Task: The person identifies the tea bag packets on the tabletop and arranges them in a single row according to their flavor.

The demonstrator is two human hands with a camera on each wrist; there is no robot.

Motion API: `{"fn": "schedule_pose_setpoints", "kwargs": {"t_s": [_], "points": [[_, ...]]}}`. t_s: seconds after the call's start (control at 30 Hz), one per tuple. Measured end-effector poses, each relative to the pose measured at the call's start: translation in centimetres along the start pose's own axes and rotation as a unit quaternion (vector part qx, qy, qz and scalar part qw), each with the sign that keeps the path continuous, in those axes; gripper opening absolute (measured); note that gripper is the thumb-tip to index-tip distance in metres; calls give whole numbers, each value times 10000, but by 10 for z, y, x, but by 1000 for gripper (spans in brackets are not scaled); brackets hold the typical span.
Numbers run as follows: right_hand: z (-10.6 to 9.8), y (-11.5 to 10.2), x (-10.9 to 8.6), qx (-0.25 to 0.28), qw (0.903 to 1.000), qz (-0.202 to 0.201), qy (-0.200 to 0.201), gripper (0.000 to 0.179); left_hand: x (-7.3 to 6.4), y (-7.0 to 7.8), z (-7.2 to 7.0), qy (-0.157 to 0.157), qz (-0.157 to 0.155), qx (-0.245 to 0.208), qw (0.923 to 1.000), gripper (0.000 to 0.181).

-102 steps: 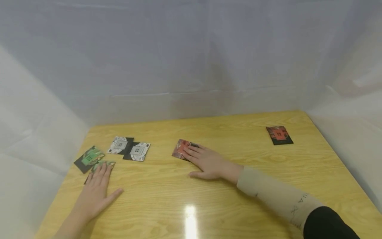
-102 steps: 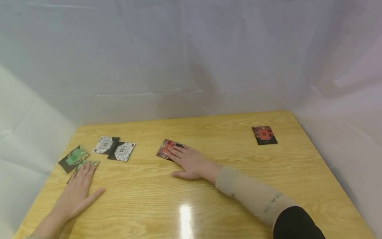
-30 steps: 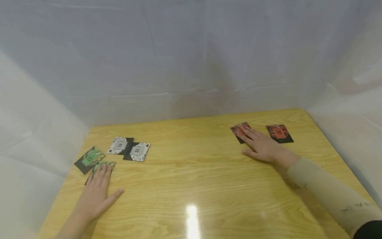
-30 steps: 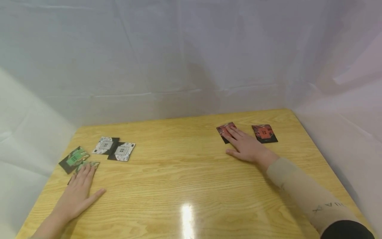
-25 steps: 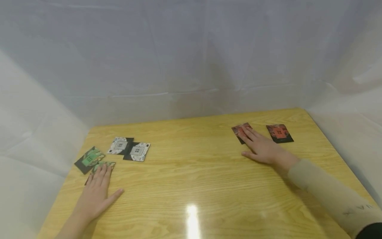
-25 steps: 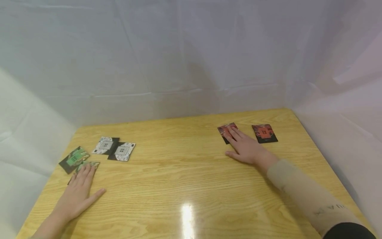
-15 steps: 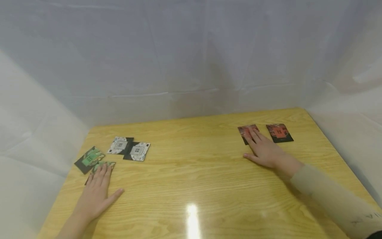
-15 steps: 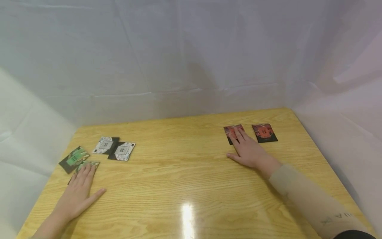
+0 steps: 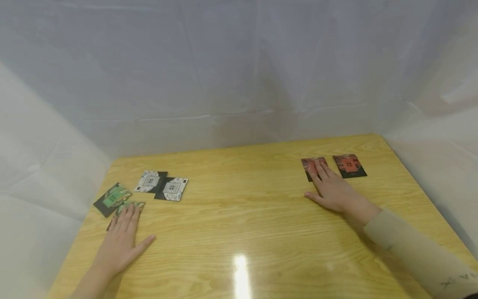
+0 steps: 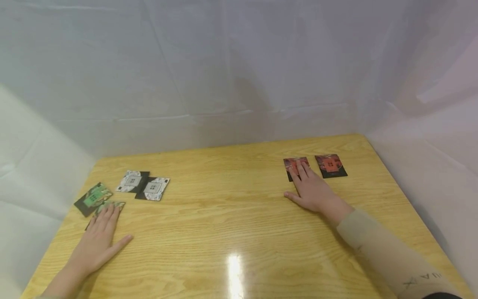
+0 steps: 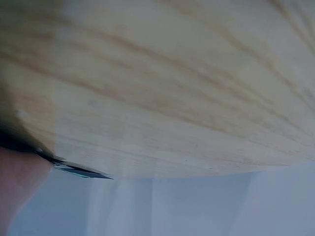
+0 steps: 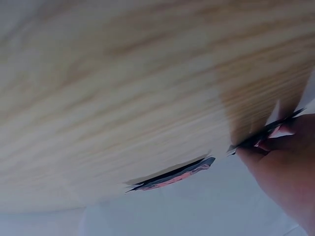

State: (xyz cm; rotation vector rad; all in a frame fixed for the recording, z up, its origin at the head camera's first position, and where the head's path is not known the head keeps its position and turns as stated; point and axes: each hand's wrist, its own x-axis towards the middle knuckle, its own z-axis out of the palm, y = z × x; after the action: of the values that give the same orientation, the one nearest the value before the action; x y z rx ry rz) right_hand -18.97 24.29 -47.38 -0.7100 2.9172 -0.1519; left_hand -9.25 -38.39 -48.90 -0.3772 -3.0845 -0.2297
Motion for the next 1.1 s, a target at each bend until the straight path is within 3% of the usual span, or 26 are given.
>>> {"fn": "schedule_pose_setpoints", "kwargs": {"t_s": [0.57, 1.1], "points": [[4, 2, 4, -230, 9997, 62, 3, 87, -1, -5, 6, 62, 26, -28, 10000, 101], [3, 5, 3, -132, 9998, 98, 98, 84, -1, -2, 4, 101, 29, -18, 9999, 101]]}}
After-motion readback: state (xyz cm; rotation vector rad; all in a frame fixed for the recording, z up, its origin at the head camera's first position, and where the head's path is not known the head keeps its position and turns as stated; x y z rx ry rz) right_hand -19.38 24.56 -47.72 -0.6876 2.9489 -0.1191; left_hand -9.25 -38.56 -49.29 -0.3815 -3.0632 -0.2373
